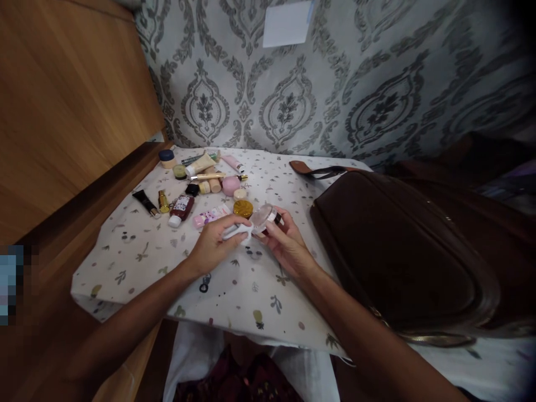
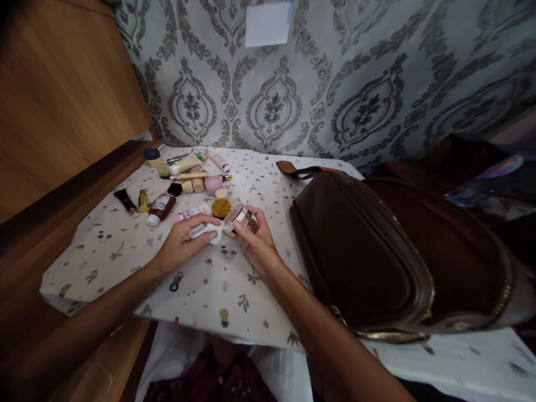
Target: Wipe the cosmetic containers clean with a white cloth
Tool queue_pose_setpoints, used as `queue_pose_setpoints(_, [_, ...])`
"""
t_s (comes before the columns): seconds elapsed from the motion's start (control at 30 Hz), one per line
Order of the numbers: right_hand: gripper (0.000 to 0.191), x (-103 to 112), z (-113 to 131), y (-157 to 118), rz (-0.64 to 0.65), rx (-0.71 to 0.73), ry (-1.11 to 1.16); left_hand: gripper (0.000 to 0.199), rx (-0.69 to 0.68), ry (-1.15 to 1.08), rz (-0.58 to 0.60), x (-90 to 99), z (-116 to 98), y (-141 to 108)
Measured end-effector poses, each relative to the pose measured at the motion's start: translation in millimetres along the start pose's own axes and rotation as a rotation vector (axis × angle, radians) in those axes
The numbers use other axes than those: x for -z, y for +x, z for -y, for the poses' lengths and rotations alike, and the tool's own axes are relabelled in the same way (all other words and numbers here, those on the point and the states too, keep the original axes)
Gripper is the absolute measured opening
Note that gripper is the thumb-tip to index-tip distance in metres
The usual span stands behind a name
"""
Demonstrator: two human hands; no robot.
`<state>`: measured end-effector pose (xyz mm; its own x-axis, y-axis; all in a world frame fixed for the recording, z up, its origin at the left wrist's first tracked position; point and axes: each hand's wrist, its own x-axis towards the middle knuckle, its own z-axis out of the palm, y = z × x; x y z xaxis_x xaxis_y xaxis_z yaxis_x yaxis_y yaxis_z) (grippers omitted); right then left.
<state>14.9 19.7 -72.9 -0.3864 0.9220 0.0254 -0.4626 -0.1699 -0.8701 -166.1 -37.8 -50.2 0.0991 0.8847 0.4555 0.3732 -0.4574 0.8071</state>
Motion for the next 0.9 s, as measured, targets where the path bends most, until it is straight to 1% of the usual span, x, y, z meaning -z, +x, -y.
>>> queue_pose_setpoints(0.1, [0.073,2.3,-2.0,1.0,-0.033,0.008,-0.121,0.019,0.073,-0.145,0.017,0.1,-2.7,0.5])
queue_pose_setpoints(0.2, [0.080,4.2,-4.3,1.7,-0.033,0.026,-0.207,0.019,0.093,-0.218,-0.004,-0.1,-3.3,1.0])
queue_pose_setpoints(0.3, [0.088,4.2,-4.8,1.5,0.012,0.014,-0.189,0.019,0.090,-0.218,-0.027,0.1,-2.6,1.5])
queue_pose_setpoints(0.4, [0.095,2.8,-3.3,1.1,0.043,-0.020,-0.167,0.020,0.079,-0.164,-0.069,1.6,-2.1,1.9])
queue_pose_setpoints(0.5, [0.093,2.3,-2.0,1.2,0.031,-0.023,-0.224,0.019,-0.012,-0.028,-0.122,2.7,-2.6,1.3])
queue_pose_setpoints(0.57, [0.092,2.6,-2.2,1.3,0.031,-0.009,-0.297,0.023,-0.075,0.062,-0.148,2.7,-2.8,0.2])
queue_pose_setpoints(0.67, [0.088,2.6,-4.1,0.6,0.050,0.034,-0.421,0.026,-0.086,0.145,-0.170,1.9,-1.1,-2.2])
queue_pose_setpoints(0.73, [0.081,2.5,-5.9,0.0,0.062,0.089,-0.483,0.024,-0.107,0.179,-0.166,1.6,1.1,-3.4])
queue_pose_setpoints(0.8, [0.075,3.1,-7.4,0.2,0.067,0.140,-0.503,0.024,-0.161,0.194,-0.139,1.7,3.4,-3.8])
queue_pose_setpoints(0.9, [0.063,4.7,-8.0,1.3,0.074,0.124,-0.466,0.025,-0.214,0.178,-0.114,2.9,5.3,-2.6])
